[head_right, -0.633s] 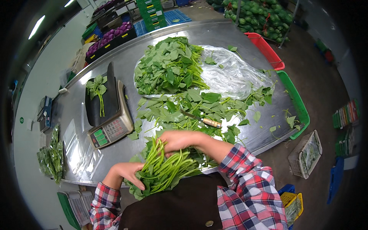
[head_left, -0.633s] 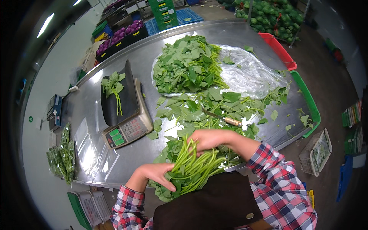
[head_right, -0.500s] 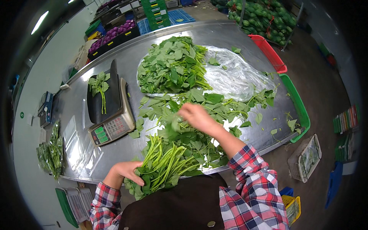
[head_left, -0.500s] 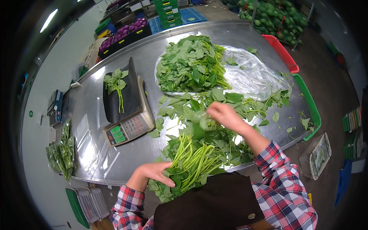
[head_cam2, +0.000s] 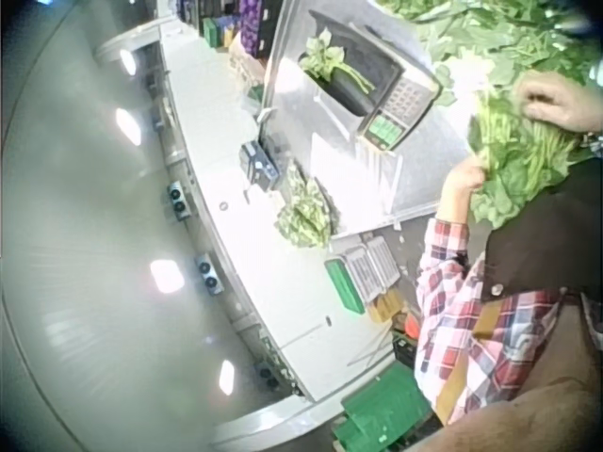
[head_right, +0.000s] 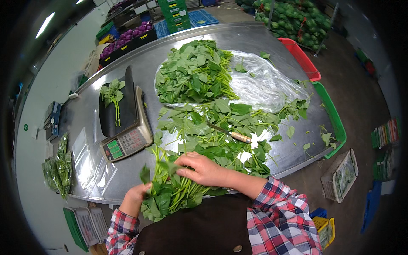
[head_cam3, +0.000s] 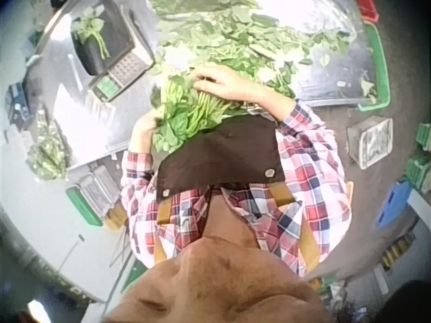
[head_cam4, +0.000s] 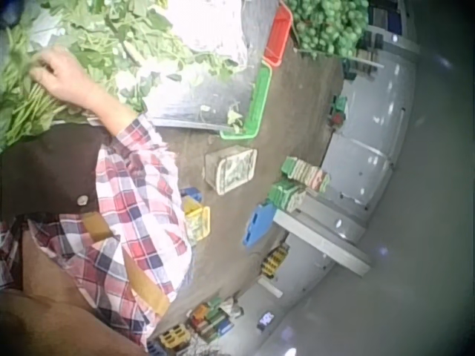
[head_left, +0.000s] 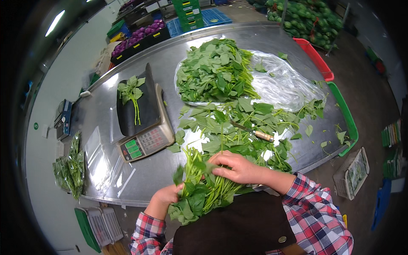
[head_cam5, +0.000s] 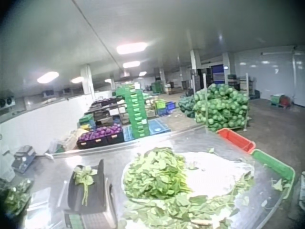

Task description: The person sorts leafy green vegetables by hand at a stainless steel table, removing yellowed leaves and stalks, bunching the stems together, weighing the bunches on a digital scale, and placing them into clear plastic bags.

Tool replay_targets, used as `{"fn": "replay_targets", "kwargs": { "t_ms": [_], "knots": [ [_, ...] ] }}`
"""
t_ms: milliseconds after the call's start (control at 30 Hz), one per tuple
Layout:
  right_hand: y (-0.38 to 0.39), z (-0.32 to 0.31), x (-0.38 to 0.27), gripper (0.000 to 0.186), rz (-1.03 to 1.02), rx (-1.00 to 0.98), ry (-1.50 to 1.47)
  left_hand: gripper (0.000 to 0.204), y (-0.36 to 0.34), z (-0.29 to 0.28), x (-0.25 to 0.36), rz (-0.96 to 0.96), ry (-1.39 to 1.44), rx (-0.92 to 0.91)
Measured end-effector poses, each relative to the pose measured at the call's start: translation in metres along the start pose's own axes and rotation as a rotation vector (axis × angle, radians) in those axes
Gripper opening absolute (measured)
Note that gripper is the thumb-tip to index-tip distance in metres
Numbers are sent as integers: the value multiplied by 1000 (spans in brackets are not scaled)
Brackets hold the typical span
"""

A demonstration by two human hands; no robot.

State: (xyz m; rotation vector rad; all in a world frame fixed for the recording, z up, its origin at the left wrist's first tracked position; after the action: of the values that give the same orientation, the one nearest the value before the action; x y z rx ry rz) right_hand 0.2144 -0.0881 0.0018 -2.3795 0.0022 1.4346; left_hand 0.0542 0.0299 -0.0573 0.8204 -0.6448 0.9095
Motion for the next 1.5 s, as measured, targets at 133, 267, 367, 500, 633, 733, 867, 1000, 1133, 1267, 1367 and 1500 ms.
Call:
{"fn": "replay_targets", "kwargs": {
  "t_ms": [133,267,367,500,633,733,867,1000,1133,1267,1367,1500],
  "knots": [
    [1,3,-2,15,35,23,458,92,-12,33,13,-46,-164,30],
    [12,-23,39,20,411,345,-99,90,-14,42,16,-60,-120,107],
    [23,-61,93,28,537,528,-490,85,-5,27,-4,16,-31,200],
    [49,-90,95,26,630,198,682,80,24,-10,-46,52,220,344],
    [39,-50,33,25,53,191,475,75,33,-25,-69,238,502,390],
    [21,-11,-11,23,-254,73,462,73,32,-29,-80,341,663,419],
    [14,11,4,15,-362,14,283,72,23,-22,-72,454,694,329],
    [21,8,28,10,-119,50,25,72,14,-13,-60,518,660,238],
    [16,1,8,32,-62,108,410,71,14,-4,-53,571,613,168],
    [19,17,10,48,3,-102,624,69,41,-4,-65,582,601,173],
    [17,14,12,49,34,-160,607,68,60,4,-70,305,676,456],
    [0,-2,5,54,162,-306,68,71,45,12,-44,484,478,294]
  ]
}}
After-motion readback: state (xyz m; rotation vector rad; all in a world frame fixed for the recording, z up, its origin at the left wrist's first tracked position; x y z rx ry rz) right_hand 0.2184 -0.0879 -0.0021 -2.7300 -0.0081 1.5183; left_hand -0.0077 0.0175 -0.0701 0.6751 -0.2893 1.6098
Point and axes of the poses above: each hand's wrist, its own y-axis away from the middle knuckle, its own z-axis out of the palm, x = y × z, the point moved 6 cm from there along -y, towards the middle knuckle, and after that the axes turned 7 degrees about y, right-handed, at the moved point
